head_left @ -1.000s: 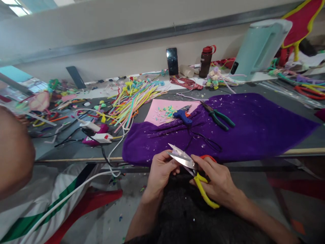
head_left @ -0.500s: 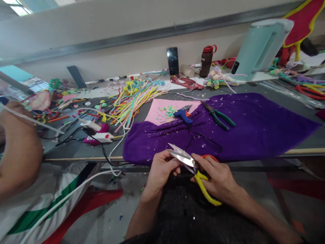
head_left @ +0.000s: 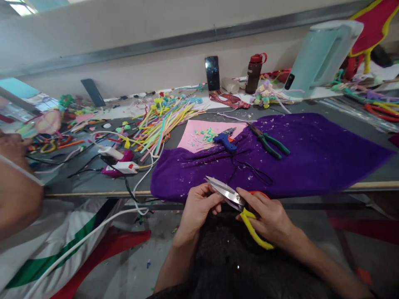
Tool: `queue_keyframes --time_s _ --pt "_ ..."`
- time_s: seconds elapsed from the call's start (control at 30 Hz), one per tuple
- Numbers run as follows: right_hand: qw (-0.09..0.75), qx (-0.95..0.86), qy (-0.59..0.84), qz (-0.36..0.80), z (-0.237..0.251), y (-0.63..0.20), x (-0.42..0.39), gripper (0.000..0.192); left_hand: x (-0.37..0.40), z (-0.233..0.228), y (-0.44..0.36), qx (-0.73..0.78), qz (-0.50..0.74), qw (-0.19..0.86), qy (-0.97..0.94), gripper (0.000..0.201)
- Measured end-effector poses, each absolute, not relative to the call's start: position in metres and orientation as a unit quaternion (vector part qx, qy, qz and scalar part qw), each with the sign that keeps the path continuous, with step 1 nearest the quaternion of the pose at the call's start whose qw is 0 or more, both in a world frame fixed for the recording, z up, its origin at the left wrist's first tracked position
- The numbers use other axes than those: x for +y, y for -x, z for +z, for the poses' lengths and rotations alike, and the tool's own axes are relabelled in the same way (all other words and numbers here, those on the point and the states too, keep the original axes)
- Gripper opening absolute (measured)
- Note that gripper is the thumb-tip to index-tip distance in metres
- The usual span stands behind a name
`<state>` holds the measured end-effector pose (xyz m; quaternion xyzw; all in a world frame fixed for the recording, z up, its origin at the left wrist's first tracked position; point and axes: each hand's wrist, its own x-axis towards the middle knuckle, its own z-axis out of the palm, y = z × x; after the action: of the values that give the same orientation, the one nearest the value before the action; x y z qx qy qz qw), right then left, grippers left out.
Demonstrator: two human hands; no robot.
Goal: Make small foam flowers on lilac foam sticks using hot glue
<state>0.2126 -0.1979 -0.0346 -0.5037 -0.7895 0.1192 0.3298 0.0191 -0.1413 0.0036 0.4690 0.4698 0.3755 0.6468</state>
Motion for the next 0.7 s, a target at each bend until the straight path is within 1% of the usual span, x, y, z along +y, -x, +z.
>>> queue_keyframes --time_s 0.1,0.27,0.33,0.47,0.57,0.7 --pt "0.385 -0.743 0.511 0.196 -0.03 -0.214 -0.199 0.053 -0.141 0.005 -0.019 0.457 0.382 0.662 -0.456 0.016" --pt "0.446 -0.6 0.513 0.422 -0.017 -0.212 -0.2 0.046 -0.139 0.004 -0.02 0.422 0.391 0.699 -0.424 0.018" --pt "0.475 -0.546 0.49 0.486 -0.012 -0.208 -0.198 0.047 -0.139 0.003 -0.021 0.404 0.391 0.715 -0.416 0.018" --pt "0.517 -0.491 0.441 0.545 -0.004 -0.191 -0.184 0.058 -0.138 0.002 -0.025 0.407 0.389 0.722 -0.402 0.021" --pt "0.523 -0.471 0.402 0.586 -0.003 -0.176 -0.172 0.056 -0.139 0.001 -0.026 0.429 0.418 0.697 -0.394 0.022" --pt "0.525 -0.465 0.391 0.596 -0.004 -0.166 -0.163 0.05 -0.14 -0.001 -0.024 0.44 0.462 0.661 -0.395 0.022"
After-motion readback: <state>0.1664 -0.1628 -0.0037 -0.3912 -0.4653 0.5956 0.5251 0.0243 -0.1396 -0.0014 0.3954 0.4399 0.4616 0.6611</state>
